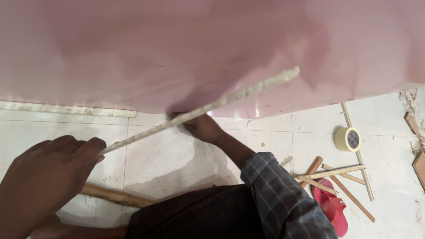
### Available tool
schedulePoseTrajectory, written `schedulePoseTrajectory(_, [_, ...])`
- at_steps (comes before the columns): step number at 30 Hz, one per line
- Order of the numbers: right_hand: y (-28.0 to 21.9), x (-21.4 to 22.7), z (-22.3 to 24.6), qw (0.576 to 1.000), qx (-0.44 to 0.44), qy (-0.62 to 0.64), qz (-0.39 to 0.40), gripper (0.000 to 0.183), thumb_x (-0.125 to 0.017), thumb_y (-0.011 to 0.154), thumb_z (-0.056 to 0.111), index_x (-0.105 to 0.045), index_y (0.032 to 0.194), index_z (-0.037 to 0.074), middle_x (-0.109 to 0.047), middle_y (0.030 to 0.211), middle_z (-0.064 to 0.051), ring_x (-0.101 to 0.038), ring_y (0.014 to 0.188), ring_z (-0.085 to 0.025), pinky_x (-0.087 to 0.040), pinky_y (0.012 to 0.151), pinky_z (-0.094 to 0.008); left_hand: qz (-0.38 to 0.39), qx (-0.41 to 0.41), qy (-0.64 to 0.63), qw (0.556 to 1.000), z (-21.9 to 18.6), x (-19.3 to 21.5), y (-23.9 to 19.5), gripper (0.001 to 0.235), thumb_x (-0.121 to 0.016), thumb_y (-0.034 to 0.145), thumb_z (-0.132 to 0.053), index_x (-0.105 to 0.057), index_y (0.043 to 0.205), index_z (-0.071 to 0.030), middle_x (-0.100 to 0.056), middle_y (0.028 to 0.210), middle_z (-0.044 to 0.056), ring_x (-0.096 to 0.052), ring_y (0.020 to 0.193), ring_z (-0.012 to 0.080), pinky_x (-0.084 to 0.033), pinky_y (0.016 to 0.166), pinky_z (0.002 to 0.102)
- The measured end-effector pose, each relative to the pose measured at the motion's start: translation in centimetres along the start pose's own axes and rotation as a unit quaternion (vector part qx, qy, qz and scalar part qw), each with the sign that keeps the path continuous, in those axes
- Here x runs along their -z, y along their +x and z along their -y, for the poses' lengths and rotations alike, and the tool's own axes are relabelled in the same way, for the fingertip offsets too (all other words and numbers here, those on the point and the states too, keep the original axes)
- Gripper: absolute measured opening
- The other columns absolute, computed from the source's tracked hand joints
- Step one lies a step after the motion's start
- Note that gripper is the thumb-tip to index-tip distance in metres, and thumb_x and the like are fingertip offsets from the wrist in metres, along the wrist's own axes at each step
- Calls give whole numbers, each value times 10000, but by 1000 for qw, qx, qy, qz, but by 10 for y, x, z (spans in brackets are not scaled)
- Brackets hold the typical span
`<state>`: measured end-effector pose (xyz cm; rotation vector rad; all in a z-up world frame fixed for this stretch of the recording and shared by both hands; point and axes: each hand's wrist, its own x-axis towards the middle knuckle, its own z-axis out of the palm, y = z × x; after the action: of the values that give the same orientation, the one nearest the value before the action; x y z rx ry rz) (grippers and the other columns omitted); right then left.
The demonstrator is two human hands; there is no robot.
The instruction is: The person sits on the floor and applies masking tape to a thin wooden strip. They then position the taped strip against the base of a pink wall and press it into place. The person repeats this process with another strip, securing it along the wall's edge.
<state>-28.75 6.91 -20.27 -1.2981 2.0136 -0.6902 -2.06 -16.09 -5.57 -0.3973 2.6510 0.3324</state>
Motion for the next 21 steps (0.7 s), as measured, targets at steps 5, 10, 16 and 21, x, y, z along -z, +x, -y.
schedulePoseTrajectory(5, [-37, 24, -9, 996, -74, -7, -58, 253, -637, 1006, 64, -750, 1209, 163, -746, 1298, -57, -711, 1183, -233, -531, 1066, -369, -27, 2, 40, 999, -3, 18, -10, 168, -584, 985, -344, -598, 1107, -228, -700, 773, -48, -672, 904, 141, -558, 828, 350])
schedulePoseTrajectory(10, [-56, 39, 55, 888, 111, -446, 27, 279, -626, 999, 93, -665, 1275, 75, -628, 1389, -145, -587, 1333, -311, -421, 1163, -463, -187, -64, -32, 980, 0, 37, -24, 229, -634, 903, -279, -649, 1111, -184, -675, 729, 41, -666, 807, 208, -549, 713, 391])
schedulePoseTrajectory(16, [42, 27, 119, 656, 295, -695, 11, 597, -443, 1123, 267, -294, 1655, 42, -300, 1677, -212, -266, 1518, -338, -163, 1281, -487, -231, -64, -78, 968, 14, 44, -42, 173, -648, 906, -254, -657, 1054, -167, -690, 726, 41, -663, 817, 228, -539, 713, 415])
schedulePoseTrajectory(21, [70, 29, 98, 213, 324, -899, -204, 659, -220, 1169, 504, -196, 1705, 123, -144, 1750, -120, -137, 1606, -273, -122, 1333, -495, -287, -96, -90, 949, 28, 45, -49, 230, -658, 879, -223, -663, 1097, -150, -719, 800, 42, -671, 861, 247, -535, 737, 433])
